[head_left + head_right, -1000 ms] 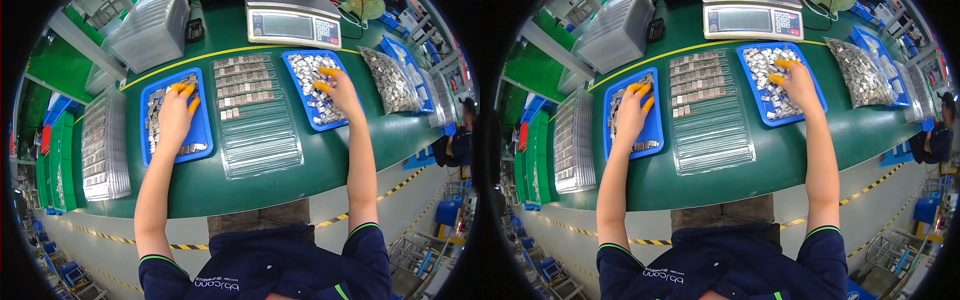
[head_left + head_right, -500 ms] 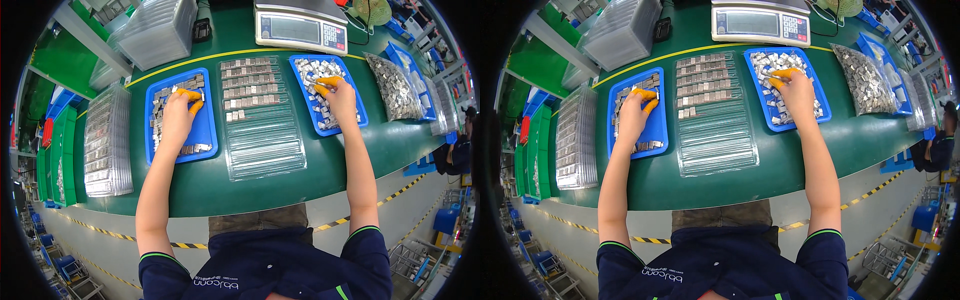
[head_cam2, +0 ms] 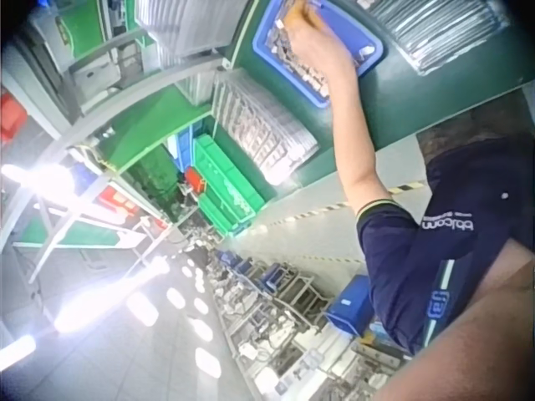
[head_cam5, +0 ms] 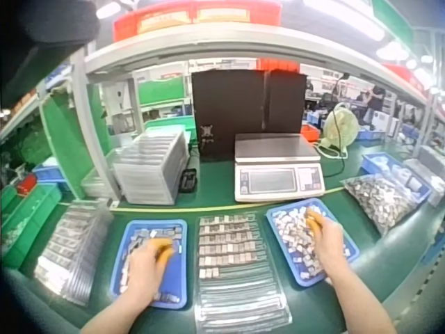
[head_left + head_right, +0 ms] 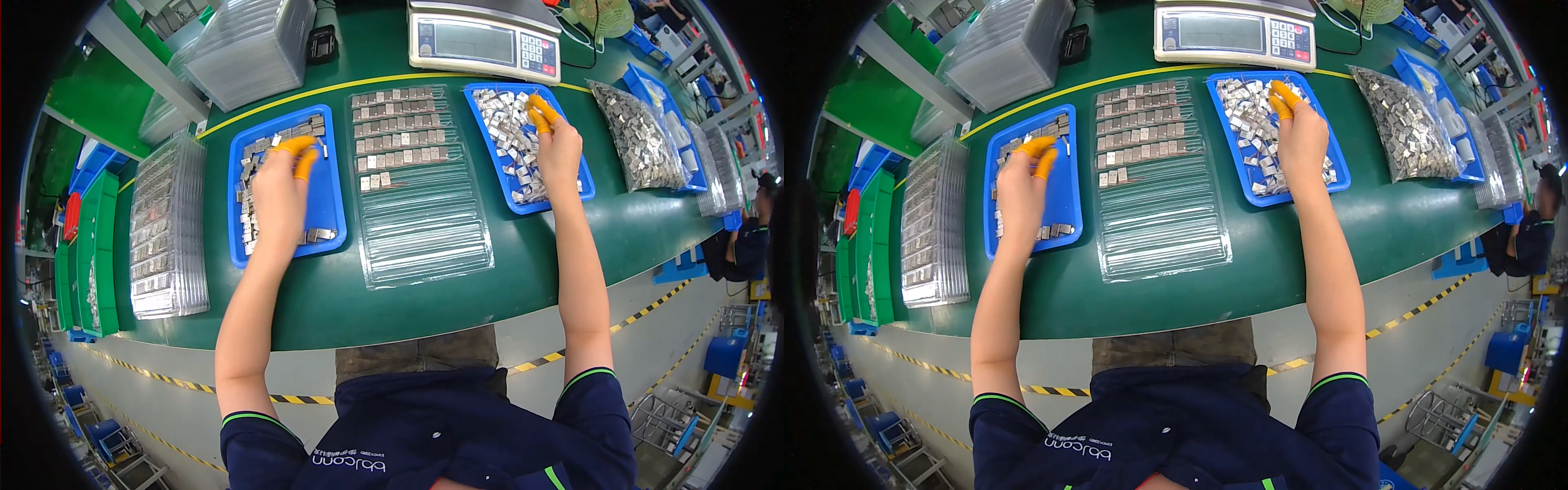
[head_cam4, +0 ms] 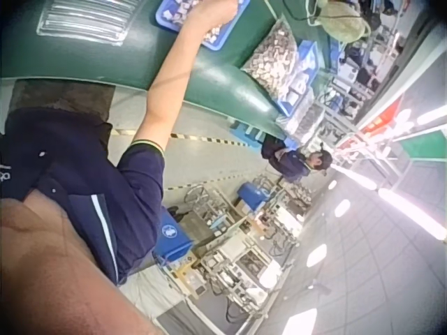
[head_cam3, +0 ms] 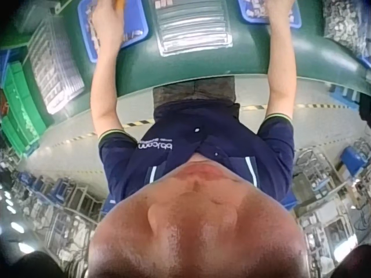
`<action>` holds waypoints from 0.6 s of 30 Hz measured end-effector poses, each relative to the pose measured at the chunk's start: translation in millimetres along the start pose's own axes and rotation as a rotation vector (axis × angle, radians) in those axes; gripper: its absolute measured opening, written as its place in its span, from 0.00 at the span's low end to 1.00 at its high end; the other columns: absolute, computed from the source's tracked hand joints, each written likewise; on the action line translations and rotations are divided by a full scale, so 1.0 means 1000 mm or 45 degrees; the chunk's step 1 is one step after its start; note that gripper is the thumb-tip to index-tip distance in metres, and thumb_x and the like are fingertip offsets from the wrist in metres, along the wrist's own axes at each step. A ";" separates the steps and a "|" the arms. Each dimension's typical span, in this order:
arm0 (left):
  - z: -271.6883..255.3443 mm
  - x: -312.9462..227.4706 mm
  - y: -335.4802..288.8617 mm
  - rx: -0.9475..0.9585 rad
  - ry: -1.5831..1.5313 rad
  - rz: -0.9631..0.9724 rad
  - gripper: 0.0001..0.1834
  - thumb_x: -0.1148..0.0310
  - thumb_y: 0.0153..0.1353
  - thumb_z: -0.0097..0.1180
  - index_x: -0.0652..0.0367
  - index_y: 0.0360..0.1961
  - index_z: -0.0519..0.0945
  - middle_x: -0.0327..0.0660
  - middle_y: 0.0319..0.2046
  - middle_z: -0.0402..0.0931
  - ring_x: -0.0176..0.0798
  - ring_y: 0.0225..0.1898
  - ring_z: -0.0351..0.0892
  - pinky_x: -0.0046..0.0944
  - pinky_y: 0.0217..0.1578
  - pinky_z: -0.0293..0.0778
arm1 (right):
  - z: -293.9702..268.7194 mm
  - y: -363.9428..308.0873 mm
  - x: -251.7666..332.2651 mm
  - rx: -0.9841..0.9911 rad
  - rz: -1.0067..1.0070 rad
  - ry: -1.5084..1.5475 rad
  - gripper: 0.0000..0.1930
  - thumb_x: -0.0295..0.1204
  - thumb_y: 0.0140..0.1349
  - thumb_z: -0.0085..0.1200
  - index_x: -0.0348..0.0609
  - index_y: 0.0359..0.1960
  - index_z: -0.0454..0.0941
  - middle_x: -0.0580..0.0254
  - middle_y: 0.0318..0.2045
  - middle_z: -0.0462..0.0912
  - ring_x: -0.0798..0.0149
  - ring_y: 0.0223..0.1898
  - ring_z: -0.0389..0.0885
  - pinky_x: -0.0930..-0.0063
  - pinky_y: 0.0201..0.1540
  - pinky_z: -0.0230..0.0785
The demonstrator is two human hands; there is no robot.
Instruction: The person sorts small metallic rectangular components from two blue trays into a clear plastic tray with compartments. They pick up individual pieces and place them into the designated slots. The process is repetitive and involves careful handling of the small parts.
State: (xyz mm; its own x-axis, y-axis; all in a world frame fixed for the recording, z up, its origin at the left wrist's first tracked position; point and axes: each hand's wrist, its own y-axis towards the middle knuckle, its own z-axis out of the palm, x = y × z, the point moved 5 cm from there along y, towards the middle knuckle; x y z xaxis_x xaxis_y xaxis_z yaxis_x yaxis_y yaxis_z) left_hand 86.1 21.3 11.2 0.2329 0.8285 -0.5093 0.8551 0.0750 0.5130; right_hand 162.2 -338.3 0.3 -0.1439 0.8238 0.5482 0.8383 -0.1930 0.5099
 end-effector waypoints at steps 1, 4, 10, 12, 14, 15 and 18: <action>0.001 -0.015 -0.004 -0.012 -0.116 0.037 0.10 0.73 0.50 0.60 0.58 0.36 0.80 0.48 0.31 0.78 0.48 0.29 0.78 0.40 0.31 0.74 | 0.000 -0.001 0.002 -0.072 -0.118 -0.037 0.10 0.25 0.54 0.54 0.36 0.38 0.79 0.45 0.31 0.79 0.50 0.32 0.78 0.63 0.37 0.69; 0.008 -0.060 -0.024 0.191 -0.259 0.135 0.13 0.74 0.47 0.63 0.57 0.37 0.83 0.44 0.30 0.81 0.40 0.29 0.80 0.32 0.32 0.73 | -0.002 -0.003 0.008 -0.200 -0.333 -0.062 0.09 0.22 0.54 0.54 0.34 0.37 0.79 0.46 0.36 0.78 0.49 0.39 0.76 0.63 0.41 0.68; 0.017 -0.067 -0.036 0.285 -0.575 0.029 0.12 0.75 0.50 0.61 0.63 0.38 0.82 0.43 0.30 0.82 0.33 0.29 0.80 0.29 0.33 0.74 | -0.011 -0.018 0.035 -0.118 -0.214 0.427 0.13 0.19 0.42 0.61 0.40 0.33 0.82 0.53 0.28 0.80 0.53 0.33 0.77 0.66 0.38 0.68; 0.033 -0.052 -0.041 0.364 -0.767 -0.112 0.13 0.77 0.55 0.56 0.67 0.42 0.79 0.44 0.33 0.80 0.35 0.34 0.80 0.30 0.37 0.75 | 0.004 -0.031 0.056 0.001 -0.211 0.416 0.10 0.25 0.44 0.61 0.43 0.32 0.82 0.54 0.28 0.79 0.53 0.31 0.76 0.65 0.35 0.68; 0.040 -0.051 -0.043 0.299 -0.895 -0.176 0.13 0.78 0.53 0.57 0.66 0.43 0.79 0.46 0.32 0.81 0.35 0.32 0.81 0.29 0.36 0.75 | 0.013 -0.051 0.095 0.069 -0.571 0.423 0.09 0.29 0.47 0.60 0.47 0.32 0.81 0.56 0.26 0.78 0.53 0.30 0.75 0.64 0.32 0.68; 0.040 -0.053 -0.042 0.290 -0.942 -0.170 0.14 0.79 0.55 0.56 0.66 0.44 0.78 0.46 0.33 0.80 0.36 0.33 0.81 0.30 0.36 0.76 | 0.013 -0.063 0.111 0.227 -0.527 0.622 0.08 0.29 0.49 0.59 0.47 0.33 0.81 0.55 0.26 0.79 0.53 0.31 0.76 0.64 0.33 0.69; 0.041 -0.043 -0.044 0.240 -1.245 -0.421 0.12 0.80 0.55 0.56 0.70 0.41 0.77 0.47 0.32 0.79 0.38 0.33 0.81 0.31 0.35 0.77 | 0.030 -0.089 0.128 0.814 -0.016 1.074 0.12 0.24 0.55 0.57 0.38 0.42 0.79 0.57 0.39 0.81 0.69 0.39 0.79 0.77 0.44 0.70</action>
State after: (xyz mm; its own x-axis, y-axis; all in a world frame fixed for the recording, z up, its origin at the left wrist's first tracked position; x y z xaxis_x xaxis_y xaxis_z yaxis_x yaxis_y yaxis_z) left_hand 57.4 -40.6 -17.7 0.1755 -0.0329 -0.9839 0.9831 0.0587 0.1734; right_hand 84.6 -199.6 5.3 -0.2673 0.1397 0.9534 0.9199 0.3318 0.2093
